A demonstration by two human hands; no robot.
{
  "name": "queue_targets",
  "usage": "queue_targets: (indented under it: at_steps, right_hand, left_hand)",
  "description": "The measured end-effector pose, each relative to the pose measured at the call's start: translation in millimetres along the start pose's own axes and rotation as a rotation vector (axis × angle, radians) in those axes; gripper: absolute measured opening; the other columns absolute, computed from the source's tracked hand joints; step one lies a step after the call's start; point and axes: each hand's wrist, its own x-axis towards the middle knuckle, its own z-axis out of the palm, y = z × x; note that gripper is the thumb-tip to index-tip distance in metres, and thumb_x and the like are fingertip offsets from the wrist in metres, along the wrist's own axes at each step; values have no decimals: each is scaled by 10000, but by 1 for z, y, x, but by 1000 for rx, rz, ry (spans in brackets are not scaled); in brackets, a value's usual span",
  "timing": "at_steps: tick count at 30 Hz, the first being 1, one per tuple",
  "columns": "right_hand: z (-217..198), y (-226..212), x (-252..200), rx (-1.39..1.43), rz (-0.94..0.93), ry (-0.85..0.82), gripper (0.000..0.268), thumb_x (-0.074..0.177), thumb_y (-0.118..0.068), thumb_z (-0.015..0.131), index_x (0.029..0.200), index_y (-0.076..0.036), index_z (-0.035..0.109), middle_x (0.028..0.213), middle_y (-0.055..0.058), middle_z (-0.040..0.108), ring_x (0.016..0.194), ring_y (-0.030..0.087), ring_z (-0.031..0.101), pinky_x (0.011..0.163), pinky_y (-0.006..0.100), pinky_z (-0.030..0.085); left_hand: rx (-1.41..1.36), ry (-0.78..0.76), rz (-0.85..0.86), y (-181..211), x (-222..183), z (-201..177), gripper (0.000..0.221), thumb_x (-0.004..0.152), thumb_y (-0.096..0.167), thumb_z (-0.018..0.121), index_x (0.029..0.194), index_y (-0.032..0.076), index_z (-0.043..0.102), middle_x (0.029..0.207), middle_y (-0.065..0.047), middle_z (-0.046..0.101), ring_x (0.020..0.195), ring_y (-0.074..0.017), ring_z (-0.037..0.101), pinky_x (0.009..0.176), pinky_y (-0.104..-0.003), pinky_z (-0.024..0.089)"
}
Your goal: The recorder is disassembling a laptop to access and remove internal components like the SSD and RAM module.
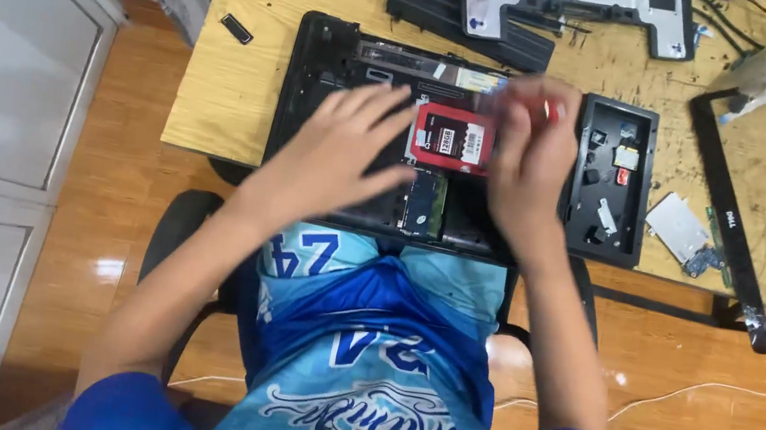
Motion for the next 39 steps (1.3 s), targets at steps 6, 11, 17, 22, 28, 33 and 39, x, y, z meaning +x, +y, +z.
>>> queue_targets:
  at_steps: [6,11,17,22,28,33,39]
  right_hand:
    - [5,13,51,-8,-48,-155,108,1149,-46,472,1240,11,468,1029,122,676,957,180,726,819,320,621]
    - [3,15,39,99,-6,-191,116,1188,-83,469,1258,9,463,1092,114,649,990,169,743,839,317,663]
    - [4,11,41,84,4,-196,176,1194,-145,480,1267,14,463,1124,116,640,1011,172,732,813,309,671]
    - [5,16,37,134,27,-176,186,1202,-162,469,1278,7,450,1133,118,639,1017,171,729,806,308,666]
    - [1,19,39,162,28,-167,189,1201,-166,456,1290,0,432,1148,127,630,1034,179,718,812,310,665]
    - [1,18,37,197,44,-186,177,1206,-164,449,1287,-8,428,1152,122,629,1041,178,722,814,312,670]
    - [1,17,37,204,47,-195,166,1205,-142,456,1298,-8,428,1164,119,627,1049,177,717,817,311,667]
  left_hand:
    - [-49,23,22,-25,18,0,527,939,408,689,1319,45,668,1423,-121,623,1360,-350,500,1135,-467,380]
    - [-9,4,97,-19,18,-4,549,956,389,693,1363,22,654,1481,-117,600,1380,-380,473,1147,-492,359]
    - [-26,-6,83,-18,16,-3,561,946,399,693,1368,30,651,1490,-123,575,1395,-388,452,1158,-501,342]
    - [-26,-14,76,-19,15,-3,550,955,395,694,1361,27,646,1499,-125,573,1401,-389,451,1161,-494,346]
    - [-3,-6,75,-19,18,-1,556,949,393,690,1367,28,645,1493,-125,570,1399,-384,454,1164,-500,347]
    - [-8,-18,72,-18,16,-1,565,953,391,683,1377,22,633,1506,-123,563,1395,-389,454,1156,-505,348]
    - [-3,-13,77,-18,16,0,573,960,396,679,1392,23,630,1509,-119,558,1393,-388,455,1159,-510,344]
